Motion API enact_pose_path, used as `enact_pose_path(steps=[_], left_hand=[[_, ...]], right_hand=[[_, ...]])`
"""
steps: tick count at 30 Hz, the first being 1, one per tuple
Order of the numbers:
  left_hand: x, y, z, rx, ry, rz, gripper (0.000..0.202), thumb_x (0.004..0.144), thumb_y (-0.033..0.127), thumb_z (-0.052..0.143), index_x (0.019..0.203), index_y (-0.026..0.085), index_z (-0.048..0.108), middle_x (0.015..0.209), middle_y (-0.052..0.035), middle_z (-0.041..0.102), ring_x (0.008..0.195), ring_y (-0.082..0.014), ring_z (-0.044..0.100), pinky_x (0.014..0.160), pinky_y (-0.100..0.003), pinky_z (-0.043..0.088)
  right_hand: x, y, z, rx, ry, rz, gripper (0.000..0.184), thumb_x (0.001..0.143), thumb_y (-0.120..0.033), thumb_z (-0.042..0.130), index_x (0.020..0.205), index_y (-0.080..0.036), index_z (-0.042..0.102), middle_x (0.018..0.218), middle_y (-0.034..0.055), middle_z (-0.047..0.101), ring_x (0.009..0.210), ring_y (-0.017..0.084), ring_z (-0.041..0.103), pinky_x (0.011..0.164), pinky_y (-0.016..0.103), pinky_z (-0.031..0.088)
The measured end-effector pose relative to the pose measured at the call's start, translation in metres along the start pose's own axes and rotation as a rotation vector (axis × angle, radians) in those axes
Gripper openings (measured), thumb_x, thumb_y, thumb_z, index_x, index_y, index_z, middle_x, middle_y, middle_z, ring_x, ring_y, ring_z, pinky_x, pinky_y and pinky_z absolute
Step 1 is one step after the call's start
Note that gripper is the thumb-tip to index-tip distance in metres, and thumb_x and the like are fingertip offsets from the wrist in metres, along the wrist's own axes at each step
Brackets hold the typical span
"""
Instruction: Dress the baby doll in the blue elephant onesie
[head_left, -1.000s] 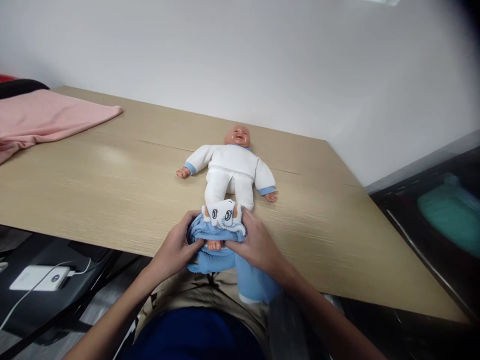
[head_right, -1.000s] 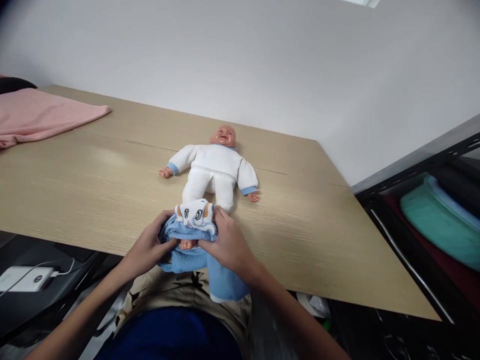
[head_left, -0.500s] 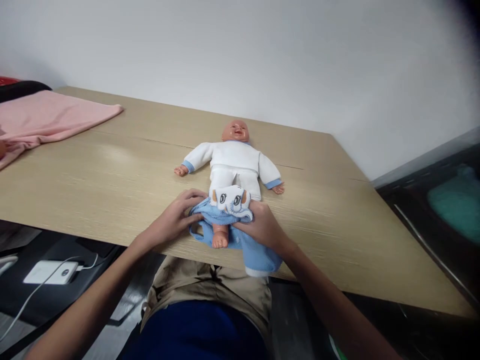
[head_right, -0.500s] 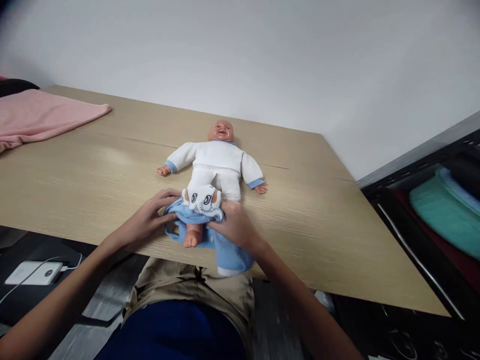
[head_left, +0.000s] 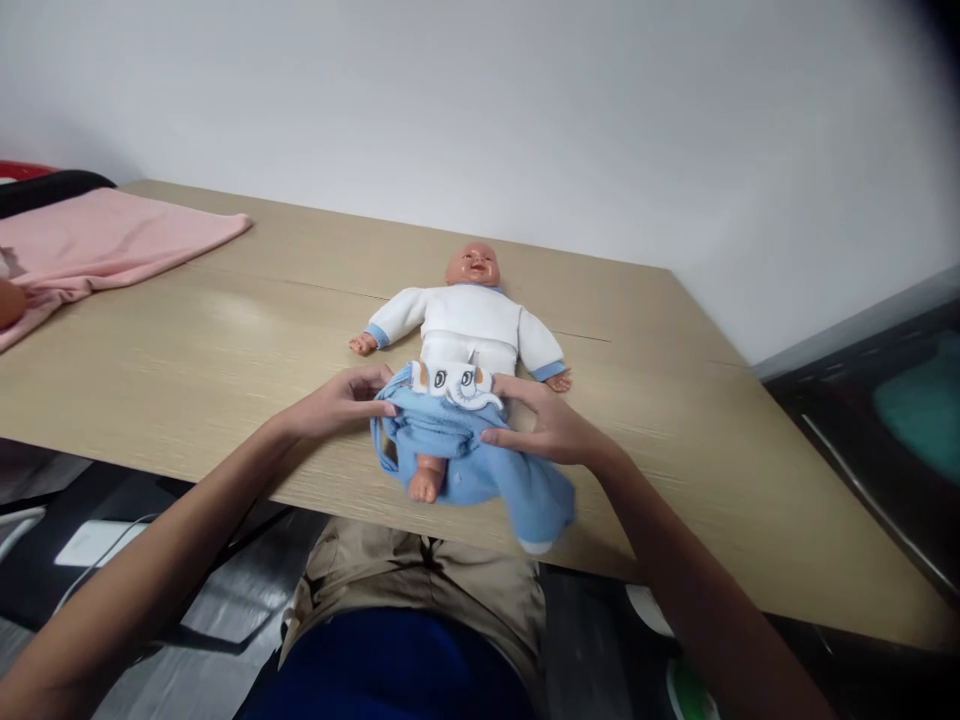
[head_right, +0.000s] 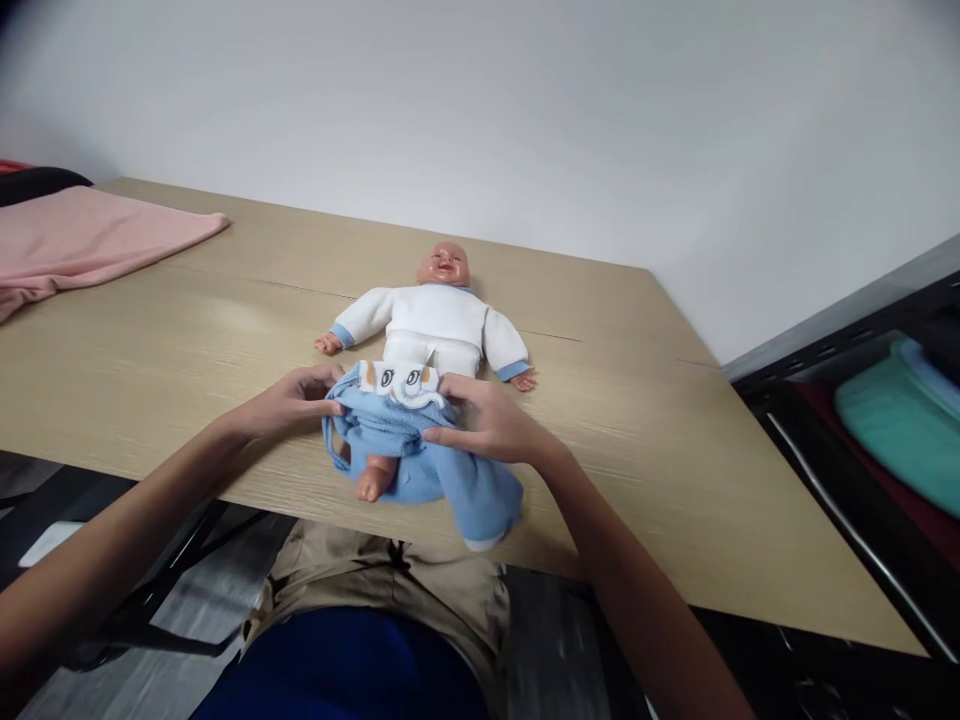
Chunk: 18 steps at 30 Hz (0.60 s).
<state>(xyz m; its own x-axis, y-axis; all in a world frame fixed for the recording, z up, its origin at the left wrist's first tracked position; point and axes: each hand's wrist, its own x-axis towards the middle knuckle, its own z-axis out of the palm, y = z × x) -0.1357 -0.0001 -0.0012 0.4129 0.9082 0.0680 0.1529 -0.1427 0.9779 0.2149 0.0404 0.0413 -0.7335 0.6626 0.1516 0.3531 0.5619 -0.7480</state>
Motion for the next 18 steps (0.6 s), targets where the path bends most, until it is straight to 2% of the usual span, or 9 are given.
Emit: enact_pose_path(steps=[2, 5, 7, 9, 11, 13, 15, 18], left_hand=[[0.001, -0.003, 0.0, -0.004, 0.02, 0.002, 0.04, 0.097, 0.059, 0.084, 0.098, 0.019, 0.075, 0.094, -0.0043, 0.072, 0.088, -0.0219, 0.068, 0.083, -0.036, 0.06], [0.005, -0.003, 0.001, 0.021, -0.017, -0.012, 0.038, 0.104, 0.056, 0.076, 0.107, 0.019, 0.075, 0.1, -0.0049, 0.072, 0.094, -0.0219, 0.069, 0.088, -0.037, 0.059], [0.009, 0.002, 0.003, 0.035, -0.045, -0.03, 0.037, 0.107, 0.055, 0.072, 0.118, 0.019, 0.073, 0.109, -0.0073, 0.074, 0.102, -0.0239, 0.071, 0.096, -0.04, 0.06], [0.014, 0.013, 0.007, 0.13, -0.003, -0.013, 0.041, 0.108, 0.055, 0.07, 0.129, 0.02, 0.07, 0.125, -0.0108, 0.075, 0.115, -0.0267, 0.071, 0.104, -0.044, 0.059], [0.021, 0.029, 0.013, 0.315, 0.085, 0.061, 0.047, 0.107, 0.056, 0.071, 0.139, 0.022, 0.067, 0.143, -0.0132, 0.07, 0.129, -0.0295, 0.067, 0.115, -0.047, 0.054], [0.032, 0.05, 0.021, 0.492, 0.104, 0.146, 0.056, 0.105, 0.058, 0.075, 0.148, 0.025, 0.063, 0.154, -0.0134, 0.065, 0.14, -0.0323, 0.06, 0.12, -0.049, 0.048], [0.049, 0.07, 0.028, 0.58, -0.027, 0.185, 0.063, 0.1, 0.063, 0.08, 0.148, 0.026, 0.064, 0.151, -0.0124, 0.067, 0.138, -0.0339, 0.06, 0.114, -0.048, 0.051], [0.082, 0.088, 0.034, 0.565, -0.349, 0.12, 0.059, 0.092, 0.065, 0.088, 0.13, 0.023, 0.073, 0.119, -0.007, 0.074, 0.107, -0.0277, 0.067, 0.087, -0.037, 0.056]], right_hand=[[-0.005, 0.008, -0.003, 0.151, 0.019, 0.076, 0.034, 0.097, -0.057, 0.082, 0.106, -0.024, 0.074, 0.101, 0.0019, 0.073, 0.1, 0.024, 0.07, 0.094, 0.034, 0.06], [-0.009, 0.017, -0.004, 0.377, 0.008, 0.157, 0.037, 0.093, -0.057, 0.085, 0.103, -0.024, 0.071, 0.092, -0.0017, 0.067, 0.087, 0.02, 0.067, 0.079, 0.029, 0.058], [-0.01, 0.019, -0.004, 0.488, -0.009, 0.174, 0.041, 0.09, -0.057, 0.088, 0.108, -0.024, 0.072, 0.095, -0.0014, 0.069, 0.089, 0.02, 0.069, 0.081, 0.029, 0.059], [-0.011, 0.02, -0.004, 0.576, -0.033, 0.176, 0.047, 0.089, -0.058, 0.09, 0.115, -0.023, 0.074, 0.103, 0.0003, 0.073, 0.097, 0.021, 0.072, 0.089, 0.032, 0.06], [-0.012, 0.023, -0.003, 0.665, -0.055, 0.174, 0.052, 0.088, -0.059, 0.092, 0.119, -0.023, 0.073, 0.107, 0.0008, 0.074, 0.103, 0.022, 0.073, 0.094, 0.033, 0.059], [-0.013, 0.029, 0.0, 0.771, -0.071, 0.151, 0.055, 0.086, -0.058, 0.095, 0.119, -0.023, 0.071, 0.107, 0.0001, 0.071, 0.103, 0.02, 0.071, 0.094, 0.031, 0.058], [-0.015, 0.036, 0.005, 0.885, -0.091, 0.115, 0.057, 0.085, -0.054, 0.098, 0.121, -0.023, 0.068, 0.107, -0.0006, 0.068, 0.1, 0.018, 0.068, 0.09, 0.028, 0.056], [-0.017, 0.043, 0.012, 1.011, -0.141, 0.084, 0.058, 0.088, -0.048, 0.098, 0.129, -0.025, 0.064, 0.11, -0.0011, 0.066, 0.1, 0.017, 0.066, 0.089, 0.026, 0.054]])
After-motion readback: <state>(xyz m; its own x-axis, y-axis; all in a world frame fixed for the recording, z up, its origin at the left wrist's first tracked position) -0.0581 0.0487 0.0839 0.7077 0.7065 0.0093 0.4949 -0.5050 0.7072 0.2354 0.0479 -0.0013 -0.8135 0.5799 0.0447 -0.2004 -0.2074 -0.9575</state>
